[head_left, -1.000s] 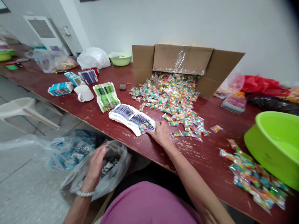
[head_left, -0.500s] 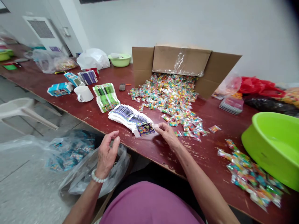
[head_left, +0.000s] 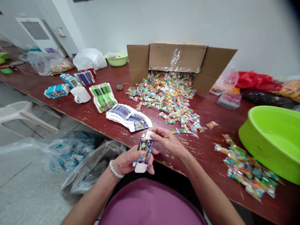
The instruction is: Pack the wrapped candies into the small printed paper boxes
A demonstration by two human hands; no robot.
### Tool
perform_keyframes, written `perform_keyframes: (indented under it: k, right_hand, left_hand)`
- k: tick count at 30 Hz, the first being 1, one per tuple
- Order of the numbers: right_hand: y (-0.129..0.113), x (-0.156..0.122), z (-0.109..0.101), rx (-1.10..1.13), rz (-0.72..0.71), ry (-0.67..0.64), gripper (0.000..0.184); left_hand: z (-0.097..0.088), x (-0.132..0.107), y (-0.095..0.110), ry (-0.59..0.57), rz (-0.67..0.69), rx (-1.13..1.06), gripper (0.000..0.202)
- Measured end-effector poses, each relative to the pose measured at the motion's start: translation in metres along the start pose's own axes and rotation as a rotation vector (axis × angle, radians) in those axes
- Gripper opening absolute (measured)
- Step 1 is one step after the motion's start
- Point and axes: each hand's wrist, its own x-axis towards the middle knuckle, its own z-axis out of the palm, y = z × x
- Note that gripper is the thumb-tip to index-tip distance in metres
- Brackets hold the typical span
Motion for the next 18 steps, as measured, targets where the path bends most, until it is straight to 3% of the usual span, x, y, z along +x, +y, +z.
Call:
perform_keyframes:
  k: [5,10,16,18]
  right_hand:
    - [-0.003,-0.015,0.016,0.203,0.063,0.002,0.044]
    - [0.003,-0.02,0.024,0.299,0.154,-0.025,0.036]
    - [0.018,-0.018,0.022,-0.09,0.007,0.341,0.026]
    - [0.02,-0.017,0.019,-0.141,-0.033,0.401,0.022]
  left_hand:
    - [0.009,-0.002,-0.003,0.167,0.056,0.02,0.047]
    - [0.018,0.006,-0.004,0.406,0.128,0.113,0.035]
    - [0.014,0.019,-0.014,0.577,0.294,0.373,0.03]
    - [0.014,0.018,-0.015,0.611,0.335,0.441,0.037]
